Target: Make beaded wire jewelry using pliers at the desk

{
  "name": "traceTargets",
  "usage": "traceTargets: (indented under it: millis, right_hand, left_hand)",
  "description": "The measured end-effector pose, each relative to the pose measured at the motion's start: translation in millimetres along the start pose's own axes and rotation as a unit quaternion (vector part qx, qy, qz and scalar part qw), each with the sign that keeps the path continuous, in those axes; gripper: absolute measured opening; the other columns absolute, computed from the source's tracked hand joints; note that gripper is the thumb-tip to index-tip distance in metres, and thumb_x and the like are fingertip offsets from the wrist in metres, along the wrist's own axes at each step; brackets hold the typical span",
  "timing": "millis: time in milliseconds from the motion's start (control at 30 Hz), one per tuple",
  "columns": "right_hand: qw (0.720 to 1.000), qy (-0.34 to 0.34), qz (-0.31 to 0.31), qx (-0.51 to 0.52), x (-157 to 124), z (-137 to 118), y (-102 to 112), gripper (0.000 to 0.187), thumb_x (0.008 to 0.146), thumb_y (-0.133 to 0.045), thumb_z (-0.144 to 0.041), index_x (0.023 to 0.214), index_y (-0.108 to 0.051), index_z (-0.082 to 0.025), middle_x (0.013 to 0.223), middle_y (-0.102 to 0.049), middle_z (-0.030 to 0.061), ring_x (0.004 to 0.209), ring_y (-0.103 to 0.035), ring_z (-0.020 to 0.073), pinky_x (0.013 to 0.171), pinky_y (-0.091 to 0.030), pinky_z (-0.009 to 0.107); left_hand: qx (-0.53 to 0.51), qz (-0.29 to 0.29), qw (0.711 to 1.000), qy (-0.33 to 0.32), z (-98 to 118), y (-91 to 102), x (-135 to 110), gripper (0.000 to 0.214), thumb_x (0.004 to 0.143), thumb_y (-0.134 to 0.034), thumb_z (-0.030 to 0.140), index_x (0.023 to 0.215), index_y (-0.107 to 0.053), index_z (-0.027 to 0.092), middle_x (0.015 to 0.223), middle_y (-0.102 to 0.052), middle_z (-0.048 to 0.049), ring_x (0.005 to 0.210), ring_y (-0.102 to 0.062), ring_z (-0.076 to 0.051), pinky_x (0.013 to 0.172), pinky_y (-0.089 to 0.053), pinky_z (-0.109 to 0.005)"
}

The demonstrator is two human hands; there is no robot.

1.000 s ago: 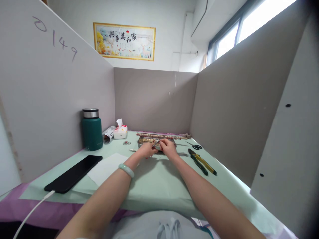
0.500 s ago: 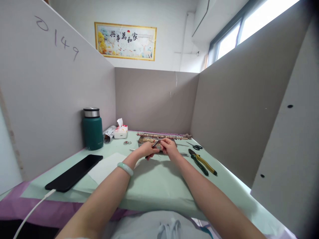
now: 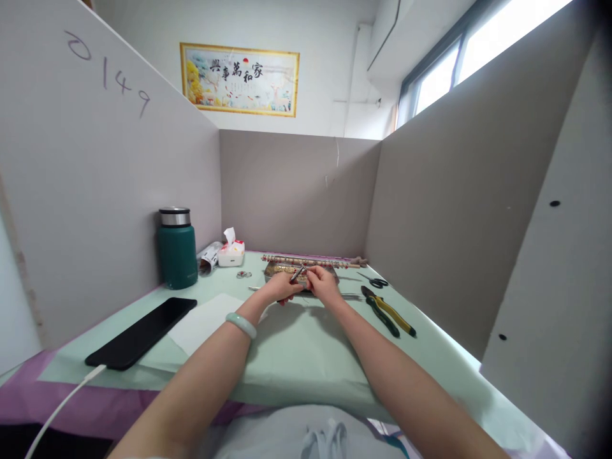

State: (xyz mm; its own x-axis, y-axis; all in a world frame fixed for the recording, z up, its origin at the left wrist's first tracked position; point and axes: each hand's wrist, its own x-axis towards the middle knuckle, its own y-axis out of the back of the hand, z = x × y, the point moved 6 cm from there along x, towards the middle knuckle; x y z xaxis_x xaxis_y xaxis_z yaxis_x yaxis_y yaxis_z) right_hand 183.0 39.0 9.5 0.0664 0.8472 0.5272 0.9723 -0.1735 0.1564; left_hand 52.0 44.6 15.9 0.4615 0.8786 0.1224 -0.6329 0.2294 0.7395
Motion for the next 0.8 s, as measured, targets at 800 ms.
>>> traceTargets:
  millis: [800]
  right_hand:
    - [0.97, -0.096, -0.074, 0.21, -8, -4, -9, 0.03, 0.071, -0.059, -0.046, 0.079, -0.048, -0.02, 0.045, -0.047, -0.0076, 0.032, -0.028, 0.0052, 0.034, -0.017, 0.019]
  left_hand:
    - [-0.013, -0.025, 0.999, -0.042, 4, -1.2, -1, 0.021, 0.075, -0.054, 0.035, 0.065, -0.052, 0.017, 0.047, -0.052, 0.0036, 0.037, -0.048, -0.008, 0.037, -0.039, -0.018]
